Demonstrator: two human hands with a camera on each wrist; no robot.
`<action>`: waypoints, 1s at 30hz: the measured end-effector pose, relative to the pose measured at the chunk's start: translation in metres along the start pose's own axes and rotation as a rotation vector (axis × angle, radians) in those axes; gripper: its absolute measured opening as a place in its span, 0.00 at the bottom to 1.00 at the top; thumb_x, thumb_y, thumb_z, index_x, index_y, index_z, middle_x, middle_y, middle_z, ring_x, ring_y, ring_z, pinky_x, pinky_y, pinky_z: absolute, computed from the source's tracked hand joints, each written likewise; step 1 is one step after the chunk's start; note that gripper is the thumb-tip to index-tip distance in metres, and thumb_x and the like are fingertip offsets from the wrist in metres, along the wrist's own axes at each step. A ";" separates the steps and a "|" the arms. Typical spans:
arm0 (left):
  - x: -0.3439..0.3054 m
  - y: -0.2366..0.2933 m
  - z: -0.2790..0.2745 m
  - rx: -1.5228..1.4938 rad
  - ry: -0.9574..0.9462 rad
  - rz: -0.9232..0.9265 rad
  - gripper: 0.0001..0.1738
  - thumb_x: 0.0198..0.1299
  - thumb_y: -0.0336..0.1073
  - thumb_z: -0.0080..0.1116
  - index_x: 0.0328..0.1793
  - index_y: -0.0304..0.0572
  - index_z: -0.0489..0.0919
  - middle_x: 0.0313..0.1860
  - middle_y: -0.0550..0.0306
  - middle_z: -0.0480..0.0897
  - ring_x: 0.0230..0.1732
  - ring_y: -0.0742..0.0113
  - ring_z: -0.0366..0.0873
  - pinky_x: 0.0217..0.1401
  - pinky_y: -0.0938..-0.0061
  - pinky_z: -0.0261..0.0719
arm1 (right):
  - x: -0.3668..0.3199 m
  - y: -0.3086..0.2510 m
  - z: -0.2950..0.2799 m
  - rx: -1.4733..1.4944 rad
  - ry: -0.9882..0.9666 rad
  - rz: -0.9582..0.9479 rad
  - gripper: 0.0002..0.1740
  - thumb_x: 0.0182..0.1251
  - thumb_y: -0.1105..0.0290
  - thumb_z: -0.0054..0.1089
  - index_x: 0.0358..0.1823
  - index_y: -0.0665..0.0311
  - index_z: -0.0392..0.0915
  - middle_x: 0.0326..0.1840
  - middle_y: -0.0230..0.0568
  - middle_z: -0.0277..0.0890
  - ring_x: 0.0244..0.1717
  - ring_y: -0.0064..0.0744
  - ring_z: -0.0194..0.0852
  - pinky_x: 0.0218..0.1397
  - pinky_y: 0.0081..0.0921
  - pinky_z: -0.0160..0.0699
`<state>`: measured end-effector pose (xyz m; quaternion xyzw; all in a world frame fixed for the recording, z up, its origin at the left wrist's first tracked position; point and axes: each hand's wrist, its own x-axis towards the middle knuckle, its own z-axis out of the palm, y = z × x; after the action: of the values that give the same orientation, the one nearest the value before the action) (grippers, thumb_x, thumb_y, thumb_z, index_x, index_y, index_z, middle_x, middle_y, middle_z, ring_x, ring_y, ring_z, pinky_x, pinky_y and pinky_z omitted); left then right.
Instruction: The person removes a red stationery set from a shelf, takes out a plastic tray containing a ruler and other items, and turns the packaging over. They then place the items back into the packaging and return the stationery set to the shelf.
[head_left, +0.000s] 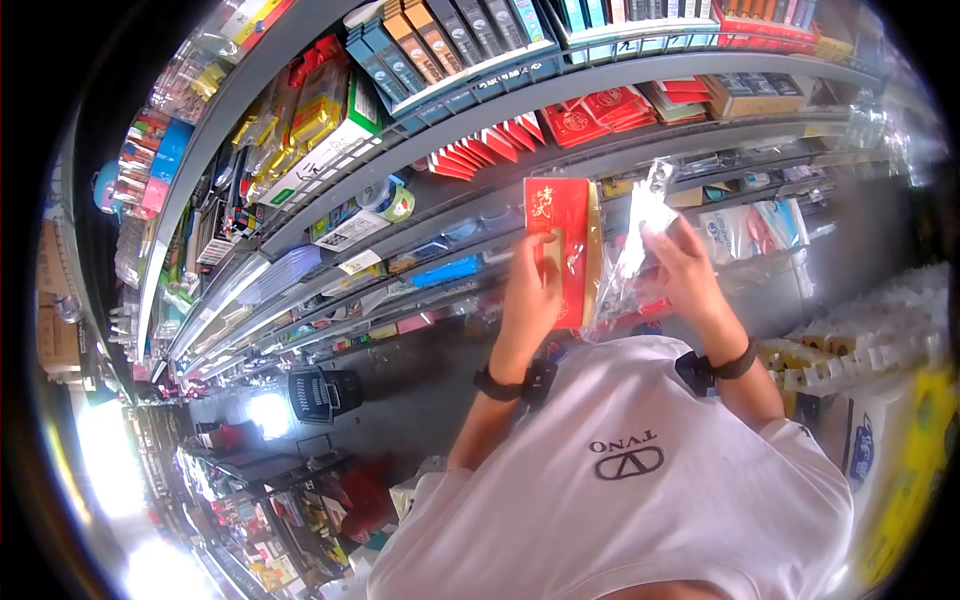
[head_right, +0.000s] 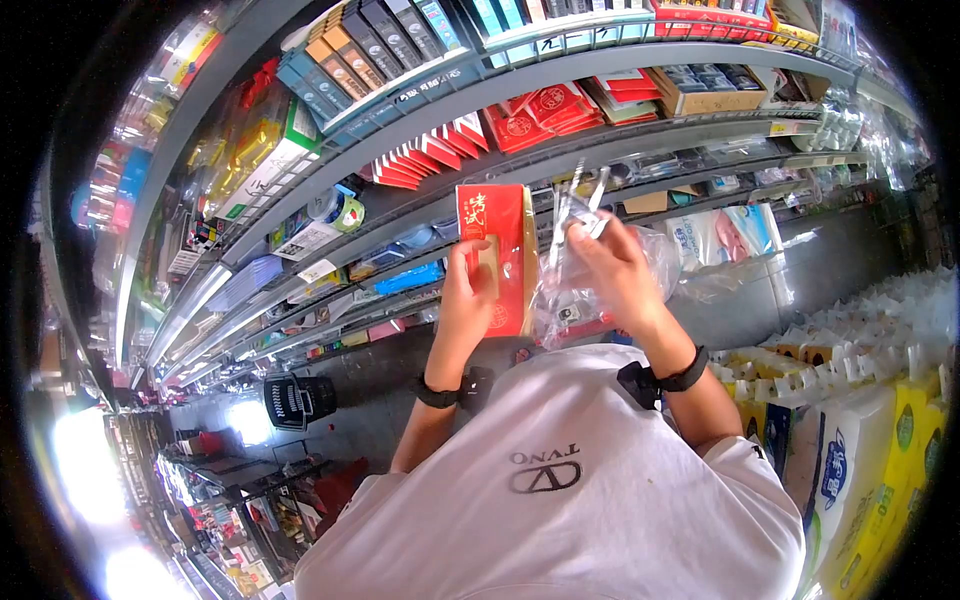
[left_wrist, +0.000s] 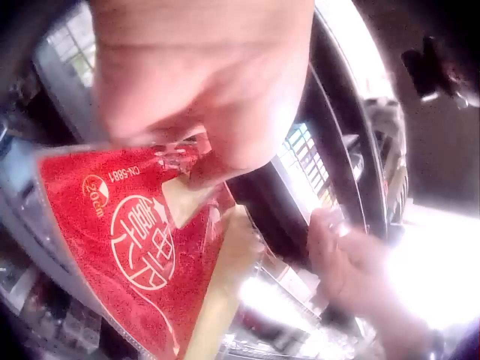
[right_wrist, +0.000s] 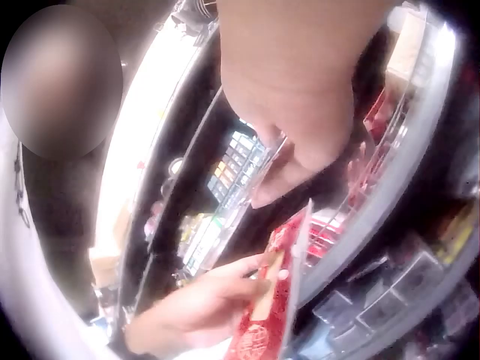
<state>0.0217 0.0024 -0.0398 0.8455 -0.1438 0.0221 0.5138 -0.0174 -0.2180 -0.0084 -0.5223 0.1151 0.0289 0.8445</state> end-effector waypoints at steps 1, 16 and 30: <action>0.000 0.002 0.002 0.065 0.014 0.022 0.20 0.66 0.30 0.60 0.62 0.39 0.70 0.53 0.53 0.79 0.50 0.67 0.79 0.53 0.68 0.77 | 0.001 0.006 0.002 0.030 -0.050 0.020 0.19 0.78 0.62 0.57 0.64 0.63 0.72 0.49 0.29 0.76 0.48 0.23 0.80 0.43 0.33 0.91; -0.001 -0.004 0.008 -0.139 -0.130 -0.034 0.45 0.51 0.39 0.79 0.64 0.39 0.56 0.57 0.47 0.66 0.61 0.63 0.67 0.67 0.67 0.69 | 0.012 0.018 -0.014 0.016 -0.096 0.190 0.19 0.78 0.60 0.56 0.60 0.66 0.73 0.54 0.39 0.81 0.54 0.31 0.81 0.57 0.30 0.79; 0.004 -0.029 0.018 -0.840 -0.300 -0.230 0.62 0.53 0.24 0.66 0.88 0.47 0.38 0.81 0.52 0.56 0.79 0.56 0.59 0.79 0.57 0.58 | 0.004 0.019 0.005 0.190 -0.082 0.087 0.18 0.80 0.60 0.52 0.62 0.62 0.69 0.63 0.53 0.79 0.62 0.43 0.80 0.61 0.46 0.80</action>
<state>0.0316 -0.0020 -0.0729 0.5682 -0.1185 -0.2177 0.7847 -0.0156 -0.2056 -0.0238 -0.4330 0.1049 0.0758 0.8921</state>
